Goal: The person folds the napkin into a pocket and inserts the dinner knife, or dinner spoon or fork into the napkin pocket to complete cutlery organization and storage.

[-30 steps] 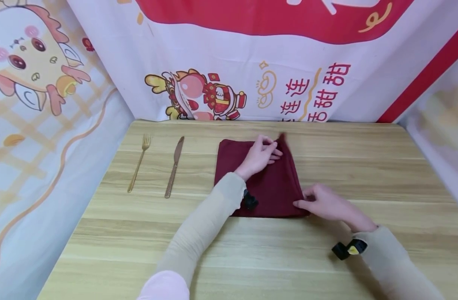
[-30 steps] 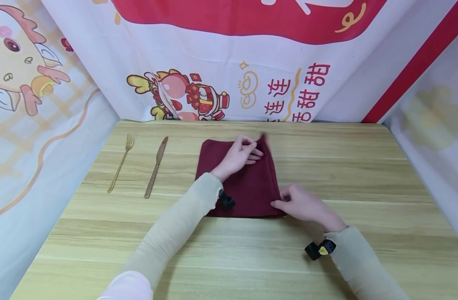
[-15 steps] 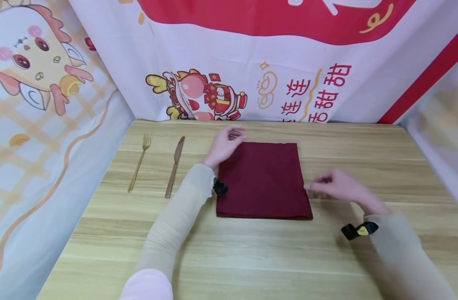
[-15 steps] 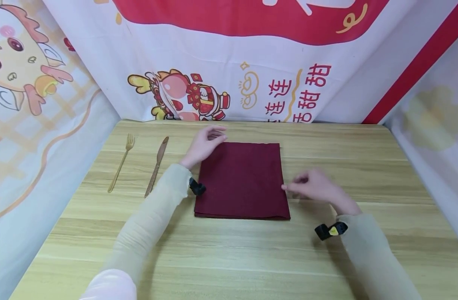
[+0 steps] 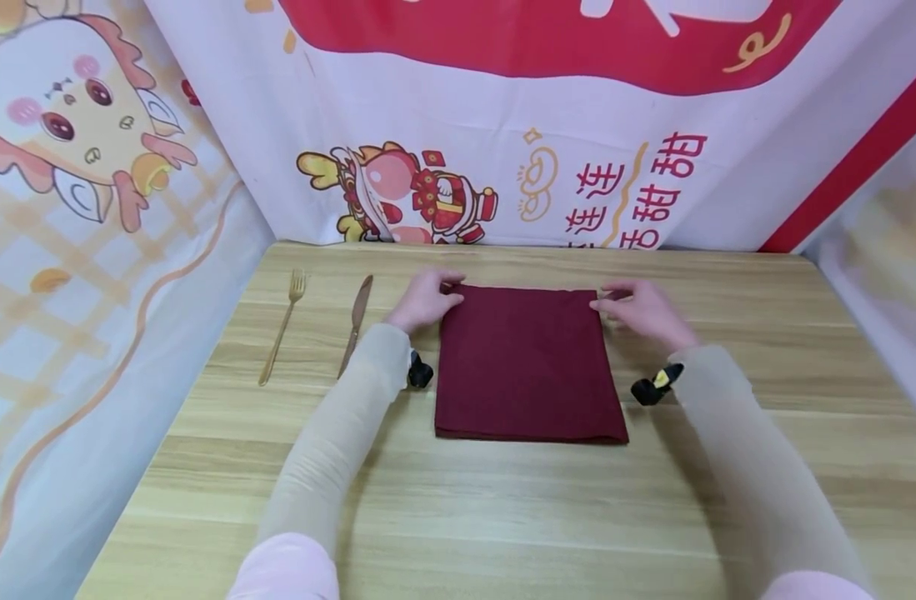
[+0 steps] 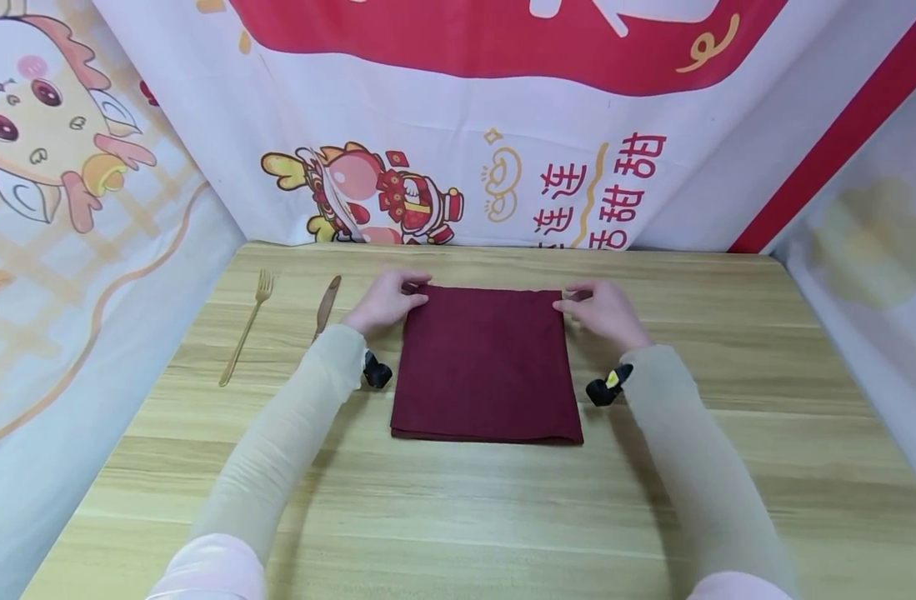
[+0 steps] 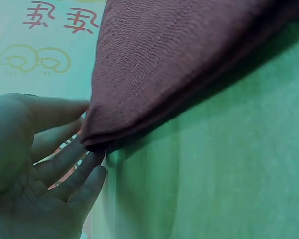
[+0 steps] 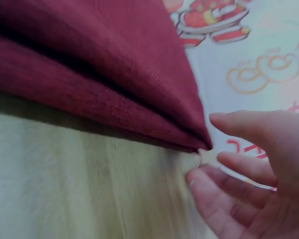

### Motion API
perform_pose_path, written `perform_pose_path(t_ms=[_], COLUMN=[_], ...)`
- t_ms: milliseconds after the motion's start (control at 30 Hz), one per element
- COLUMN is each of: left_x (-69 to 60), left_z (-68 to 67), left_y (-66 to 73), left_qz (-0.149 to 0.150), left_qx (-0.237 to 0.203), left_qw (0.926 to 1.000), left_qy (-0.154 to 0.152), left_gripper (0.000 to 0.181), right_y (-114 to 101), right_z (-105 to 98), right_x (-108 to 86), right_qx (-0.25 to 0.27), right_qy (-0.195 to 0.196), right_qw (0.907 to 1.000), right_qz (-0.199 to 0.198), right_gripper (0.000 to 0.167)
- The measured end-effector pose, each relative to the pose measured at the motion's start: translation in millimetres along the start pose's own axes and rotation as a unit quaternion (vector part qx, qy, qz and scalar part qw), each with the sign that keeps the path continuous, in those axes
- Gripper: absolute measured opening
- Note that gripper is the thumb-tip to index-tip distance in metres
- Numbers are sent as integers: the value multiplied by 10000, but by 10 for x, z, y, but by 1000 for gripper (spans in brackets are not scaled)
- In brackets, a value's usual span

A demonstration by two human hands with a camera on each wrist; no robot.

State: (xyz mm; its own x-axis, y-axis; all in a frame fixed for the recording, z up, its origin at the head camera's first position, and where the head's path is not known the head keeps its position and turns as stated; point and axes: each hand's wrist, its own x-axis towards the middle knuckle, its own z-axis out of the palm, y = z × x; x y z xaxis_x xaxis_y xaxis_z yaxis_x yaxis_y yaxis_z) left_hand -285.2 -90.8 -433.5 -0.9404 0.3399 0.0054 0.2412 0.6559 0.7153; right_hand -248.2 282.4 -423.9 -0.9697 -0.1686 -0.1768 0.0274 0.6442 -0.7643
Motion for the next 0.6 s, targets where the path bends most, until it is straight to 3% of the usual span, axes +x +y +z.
perform_pose_path(t_ms=[133, 267, 367, 600], left_x=[-19, -31, -29, -40], left_z=[22, 29, 14, -99], left_y=[-4, -25, -43, -5], left_qz=[-102, -39, 54, 258], left_qx=[104, 197, 177, -44], left_qw=[9999, 9998, 9998, 9980], left_qy=[-24, 38, 116, 583], left_gripper=[37, 30, 27, 24], right_y=[-2, -8, -17, -109], right_z=[71, 126, 132, 85], right_x=[149, 245, 272, 234], right_qx=[-300, -741, -783, -416], right_qy=[99, 199, 233, 554], right_qw=[9993, 9959, 9950, 9956], right_qz=[-221, -481, -569, -638], right_gripper=[56, 30, 18, 20])
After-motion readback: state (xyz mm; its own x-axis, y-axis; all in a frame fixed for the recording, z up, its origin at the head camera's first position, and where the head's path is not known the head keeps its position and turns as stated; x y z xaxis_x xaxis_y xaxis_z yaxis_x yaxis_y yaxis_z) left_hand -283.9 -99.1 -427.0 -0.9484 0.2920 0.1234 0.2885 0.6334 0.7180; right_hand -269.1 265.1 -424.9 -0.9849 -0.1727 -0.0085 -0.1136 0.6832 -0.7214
